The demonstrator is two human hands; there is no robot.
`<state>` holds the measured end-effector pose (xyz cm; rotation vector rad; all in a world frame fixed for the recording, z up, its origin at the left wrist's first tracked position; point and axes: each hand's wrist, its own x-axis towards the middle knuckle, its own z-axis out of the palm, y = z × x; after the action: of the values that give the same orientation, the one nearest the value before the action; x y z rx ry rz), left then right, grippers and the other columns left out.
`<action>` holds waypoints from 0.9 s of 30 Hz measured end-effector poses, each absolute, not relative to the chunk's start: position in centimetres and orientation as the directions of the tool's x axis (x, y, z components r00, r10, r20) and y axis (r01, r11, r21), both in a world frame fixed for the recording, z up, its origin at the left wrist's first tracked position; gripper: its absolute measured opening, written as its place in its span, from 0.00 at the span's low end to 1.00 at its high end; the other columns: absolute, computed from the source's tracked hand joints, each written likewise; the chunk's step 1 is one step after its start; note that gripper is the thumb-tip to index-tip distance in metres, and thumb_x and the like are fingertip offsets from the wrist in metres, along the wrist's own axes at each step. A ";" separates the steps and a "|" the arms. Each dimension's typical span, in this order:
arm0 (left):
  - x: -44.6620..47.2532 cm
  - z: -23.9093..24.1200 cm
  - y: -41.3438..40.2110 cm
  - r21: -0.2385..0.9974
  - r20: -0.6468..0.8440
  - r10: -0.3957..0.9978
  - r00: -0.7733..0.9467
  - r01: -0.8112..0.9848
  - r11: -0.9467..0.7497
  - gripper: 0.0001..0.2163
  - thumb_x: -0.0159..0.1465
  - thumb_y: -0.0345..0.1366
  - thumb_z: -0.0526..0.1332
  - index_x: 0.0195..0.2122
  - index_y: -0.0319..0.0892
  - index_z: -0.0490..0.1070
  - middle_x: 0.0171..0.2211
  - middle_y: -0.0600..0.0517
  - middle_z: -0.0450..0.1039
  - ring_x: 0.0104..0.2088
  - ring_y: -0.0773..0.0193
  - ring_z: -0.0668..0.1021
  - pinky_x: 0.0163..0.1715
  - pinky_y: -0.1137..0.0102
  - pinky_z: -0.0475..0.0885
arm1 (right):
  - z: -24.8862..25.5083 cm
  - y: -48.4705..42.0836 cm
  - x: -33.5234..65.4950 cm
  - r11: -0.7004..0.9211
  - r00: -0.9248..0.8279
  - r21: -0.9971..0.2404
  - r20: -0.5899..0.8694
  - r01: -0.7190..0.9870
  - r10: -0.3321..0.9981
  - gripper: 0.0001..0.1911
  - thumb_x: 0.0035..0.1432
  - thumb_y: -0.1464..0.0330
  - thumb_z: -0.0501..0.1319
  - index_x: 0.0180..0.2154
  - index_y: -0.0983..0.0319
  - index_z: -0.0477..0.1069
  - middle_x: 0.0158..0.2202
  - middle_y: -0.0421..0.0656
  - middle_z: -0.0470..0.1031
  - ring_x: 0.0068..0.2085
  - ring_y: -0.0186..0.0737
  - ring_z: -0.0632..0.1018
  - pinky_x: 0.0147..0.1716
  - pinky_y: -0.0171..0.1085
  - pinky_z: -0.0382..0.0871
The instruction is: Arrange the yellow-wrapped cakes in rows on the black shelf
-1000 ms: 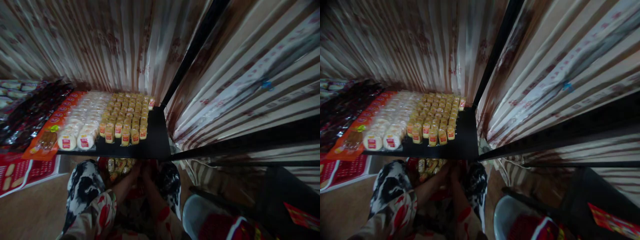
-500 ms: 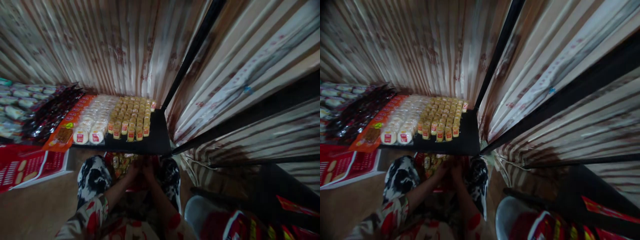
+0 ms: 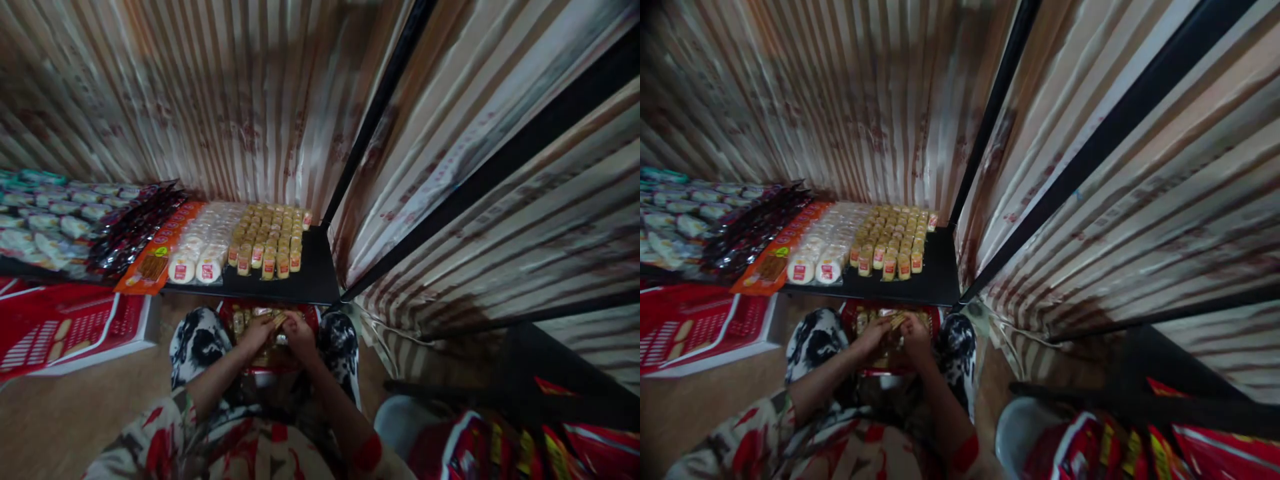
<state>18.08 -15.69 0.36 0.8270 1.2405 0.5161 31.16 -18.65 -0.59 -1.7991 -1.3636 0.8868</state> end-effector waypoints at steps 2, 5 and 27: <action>17.5 1.2 -15.1 0.782 -0.611 0.738 0.288 0.074 0.619 0.08 0.52 0.30 0.52 0.28 0.39 0.70 0.16 0.57 0.68 0.16 0.69 0.69 0.17 0.76 0.58 | 0.4 -18.7 31.5 -0.166 0.207 -0.810 -0.056 0.562 0.977 0.17 0.49 0.70 0.56 0.42 0.59 0.73 0.31 0.41 0.74 0.32 0.37 0.73 0.36 0.34 0.67; 16.9 2.7 -14.1 0.794 -0.593 0.737 0.325 0.083 0.602 0.06 0.50 0.30 0.52 0.22 0.39 0.68 0.14 0.56 0.66 0.15 0.70 0.68 0.15 0.76 0.56 | 1.7 -18.5 32.0 -0.138 0.194 -0.748 -0.013 0.649 0.981 0.17 0.49 0.70 0.58 0.44 0.56 0.74 0.37 0.42 0.72 0.34 0.37 0.73 0.39 0.34 0.67; 20.9 8.4 -9.5 0.717 -0.565 0.684 0.462 -0.135 0.684 0.11 0.55 0.36 0.50 0.29 0.34 0.69 0.17 0.50 0.71 0.14 0.71 0.69 0.12 0.78 0.55 | 3.6 -15.0 33.8 -0.136 0.373 -0.921 -0.278 -0.364 0.885 0.24 0.39 0.61 0.67 0.41 0.61 0.67 0.35 0.44 0.78 0.34 0.40 0.79 0.35 0.37 0.72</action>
<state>20.91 -9.51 8.37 0.6531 0.9681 0.5496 33.77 -15.01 3.62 -1.2811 -0.5401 1.1725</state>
